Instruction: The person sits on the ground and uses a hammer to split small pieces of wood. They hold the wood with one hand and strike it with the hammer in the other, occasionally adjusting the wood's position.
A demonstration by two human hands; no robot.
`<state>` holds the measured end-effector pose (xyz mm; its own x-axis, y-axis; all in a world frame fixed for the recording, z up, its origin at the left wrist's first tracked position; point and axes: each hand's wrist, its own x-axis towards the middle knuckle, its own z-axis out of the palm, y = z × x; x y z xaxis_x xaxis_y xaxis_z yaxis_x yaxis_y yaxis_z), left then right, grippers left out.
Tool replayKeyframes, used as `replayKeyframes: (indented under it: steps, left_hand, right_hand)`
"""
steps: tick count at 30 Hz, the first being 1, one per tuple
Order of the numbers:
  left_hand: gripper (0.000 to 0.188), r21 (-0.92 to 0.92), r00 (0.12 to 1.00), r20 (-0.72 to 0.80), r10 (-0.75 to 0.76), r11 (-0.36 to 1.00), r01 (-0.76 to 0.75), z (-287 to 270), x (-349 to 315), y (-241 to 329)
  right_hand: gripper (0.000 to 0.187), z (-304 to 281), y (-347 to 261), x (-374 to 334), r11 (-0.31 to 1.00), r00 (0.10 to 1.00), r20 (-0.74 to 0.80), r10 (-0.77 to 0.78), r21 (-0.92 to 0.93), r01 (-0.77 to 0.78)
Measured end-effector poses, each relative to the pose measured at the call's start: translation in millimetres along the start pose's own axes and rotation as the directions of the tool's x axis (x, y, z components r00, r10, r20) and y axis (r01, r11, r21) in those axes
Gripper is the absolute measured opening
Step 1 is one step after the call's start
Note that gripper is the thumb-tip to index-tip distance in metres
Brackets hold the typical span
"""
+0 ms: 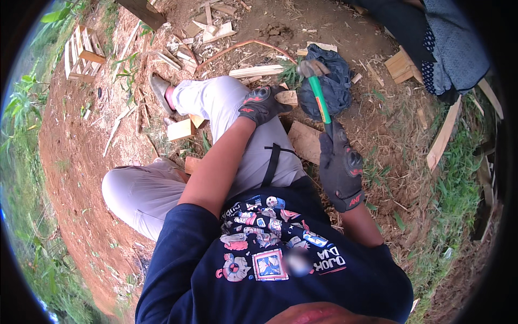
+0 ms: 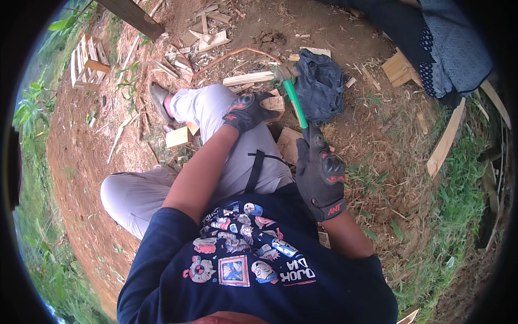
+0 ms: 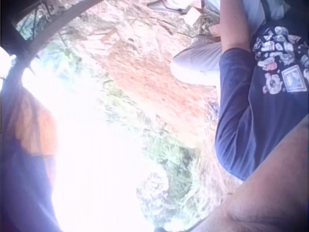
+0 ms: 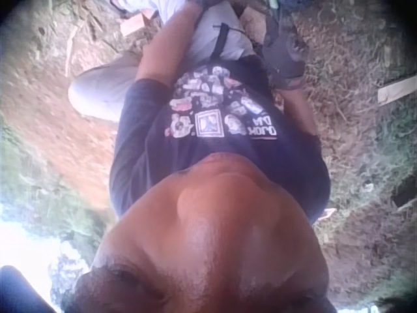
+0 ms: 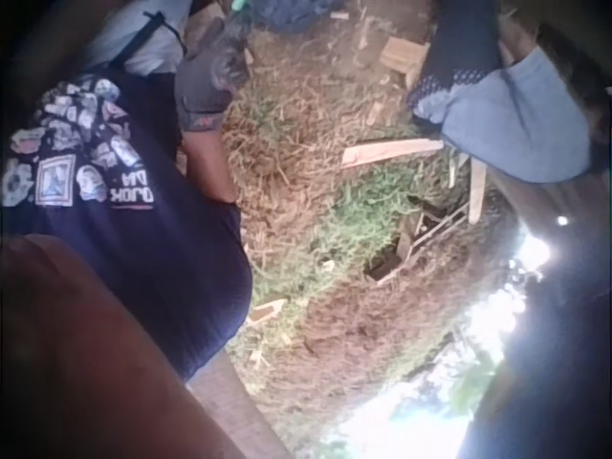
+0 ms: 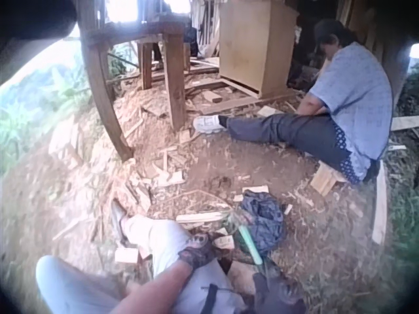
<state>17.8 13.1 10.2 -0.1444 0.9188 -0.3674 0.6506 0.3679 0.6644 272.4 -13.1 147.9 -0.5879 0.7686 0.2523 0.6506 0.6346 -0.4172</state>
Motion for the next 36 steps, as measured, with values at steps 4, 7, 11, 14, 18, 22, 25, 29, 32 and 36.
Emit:
replayKeyframes:
  steps: [4,7,11,14,18,22,25,29,32,36]
  left_hand:
    - [0.076,-0.027,1.0,0.008,-0.013,1.0,0.013,-6,-5,6]
    - [0.078,0.007,1.0,-0.001,-0.02,1.0,0.02,-7,-3,13]
    - [0.079,0.016,1.0,-0.002,-0.028,0.999,0.028,-5,-7,7]
    - [0.076,0.014,1.0,0.005,-0.025,1.0,0.025,-4,-3,2]
    - [0.07,0.009,1.0,-0.021,0.023,1.0,-0.023,8,2,0]
    - [0.07,-0.026,1.0,0.008,0.019,0.999,-0.019,2,1,4]
    - [0.071,-0.034,1.0,0.019,-0.016,0.999,0.016,-4,-5,-1]
    - [0.072,-0.024,1.0,0.018,0.023,0.999,-0.022,-4,-3,9]
    - [0.072,0.051,0.999,-0.031,0.026,0.998,-0.025,3,-1,10]
    - [0.072,-0.021,0.998,-0.008,0.064,0.998,-0.064,7,4,-10]
  right_hand:
    - [0.045,11,-4,-3,0.999,0.993,-0.12,-0.015,0.026,0.018]
    - [0.049,9,12,-3,0.979,0.941,0.306,0.143,-0.184,-0.088]
    - [0.047,-7,-7,2,0.941,0.894,0.362,0.263,-0.301,-0.155]
    - [0.044,1,0,5,0.999,0.998,0.061,0.015,-0.039,-0.013]
    - [0.039,19,20,-2,0.986,0.979,0.184,0.085,-0.16,-0.055]
    - [0.043,6,23,3,0.988,0.981,0.191,0.034,-0.153,-0.005]
    - [0.043,-12,-5,16,1.0,0.998,0.061,-0.005,0.003,0.004]
    - [0.043,17,11,-8,0.996,0.995,0.06,0.084,0.003,-0.084]
    - [0.044,7,16,0,0.949,0.824,0.491,0.282,-0.268,-0.165]
    - [0.042,-9,-3,-1,0.998,1.0,0.018,0.004,0.067,-0.006]
